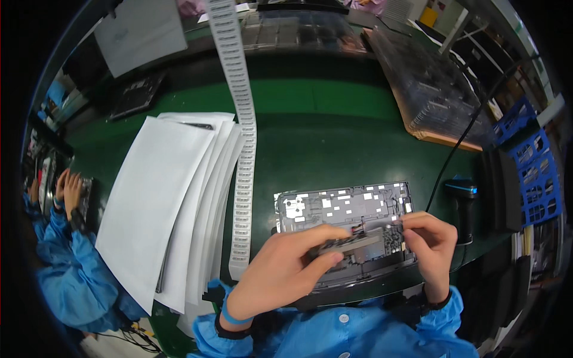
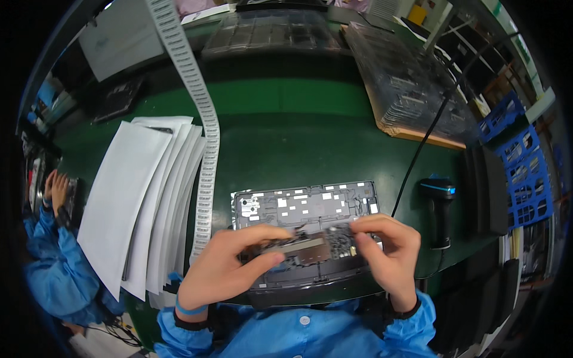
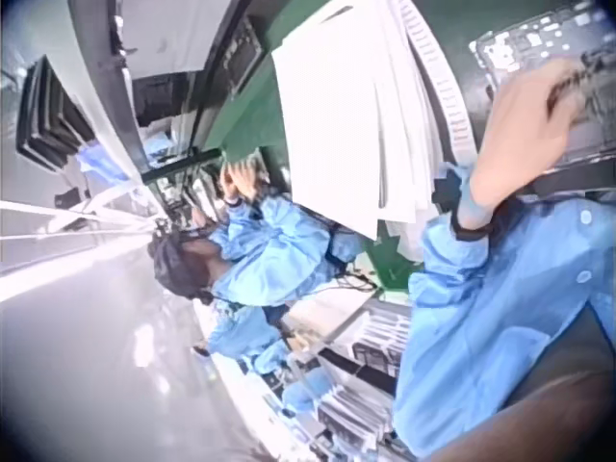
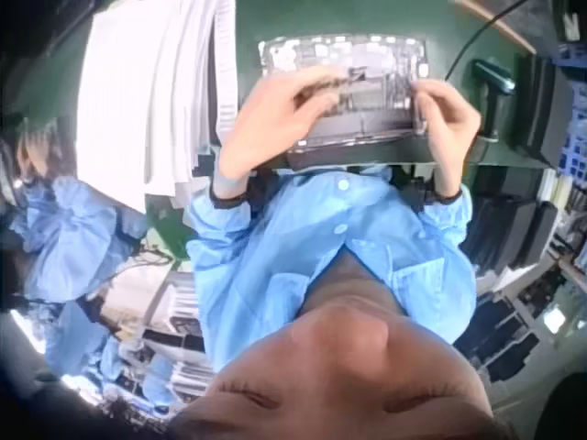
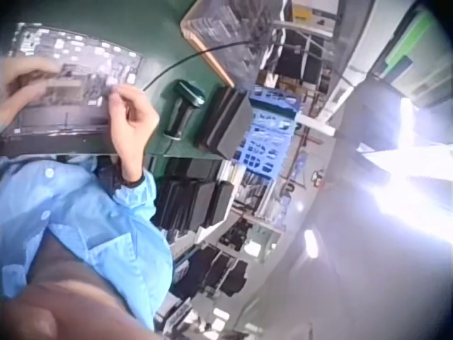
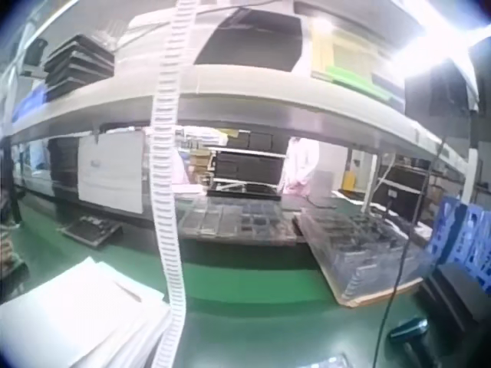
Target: Assembling electronic device components and chassis on a manufacturing line.
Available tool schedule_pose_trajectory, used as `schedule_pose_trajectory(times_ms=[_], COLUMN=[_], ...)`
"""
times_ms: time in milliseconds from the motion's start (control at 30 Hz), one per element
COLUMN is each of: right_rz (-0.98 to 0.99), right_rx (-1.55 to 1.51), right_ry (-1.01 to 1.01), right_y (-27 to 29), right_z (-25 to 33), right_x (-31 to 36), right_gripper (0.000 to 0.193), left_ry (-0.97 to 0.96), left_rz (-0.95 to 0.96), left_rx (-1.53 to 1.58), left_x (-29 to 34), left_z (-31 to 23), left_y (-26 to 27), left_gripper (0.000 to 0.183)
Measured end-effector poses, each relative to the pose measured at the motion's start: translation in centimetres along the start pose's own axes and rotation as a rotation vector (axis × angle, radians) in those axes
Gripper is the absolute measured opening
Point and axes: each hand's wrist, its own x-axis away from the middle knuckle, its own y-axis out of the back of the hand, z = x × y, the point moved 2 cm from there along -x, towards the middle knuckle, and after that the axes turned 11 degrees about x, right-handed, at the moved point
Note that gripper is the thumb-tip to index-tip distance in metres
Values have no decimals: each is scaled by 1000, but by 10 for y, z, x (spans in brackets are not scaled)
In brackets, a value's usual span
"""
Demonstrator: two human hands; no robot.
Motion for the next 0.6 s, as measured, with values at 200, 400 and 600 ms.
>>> schedule_pose_trajectory(times_ms=[200, 400, 600], right_rz=[-277, -181, 79], right_rx=[453, 344, 47], right_ry=[125, -169, -248], right_y=[15, 5, -3], right_z=[-13, -33, -30], right_x=[34, 23, -15], right_gripper=[23, 50, 42], left_ry=[-456, 261, -113], left_rz=[-336, -412, -496], left_rx=[-702, -924, -698], left_x=[-24, 64, 68], left_z=[11, 9, 45], left_y=[-17, -17, -16], left_gripper=[34, 49, 52])
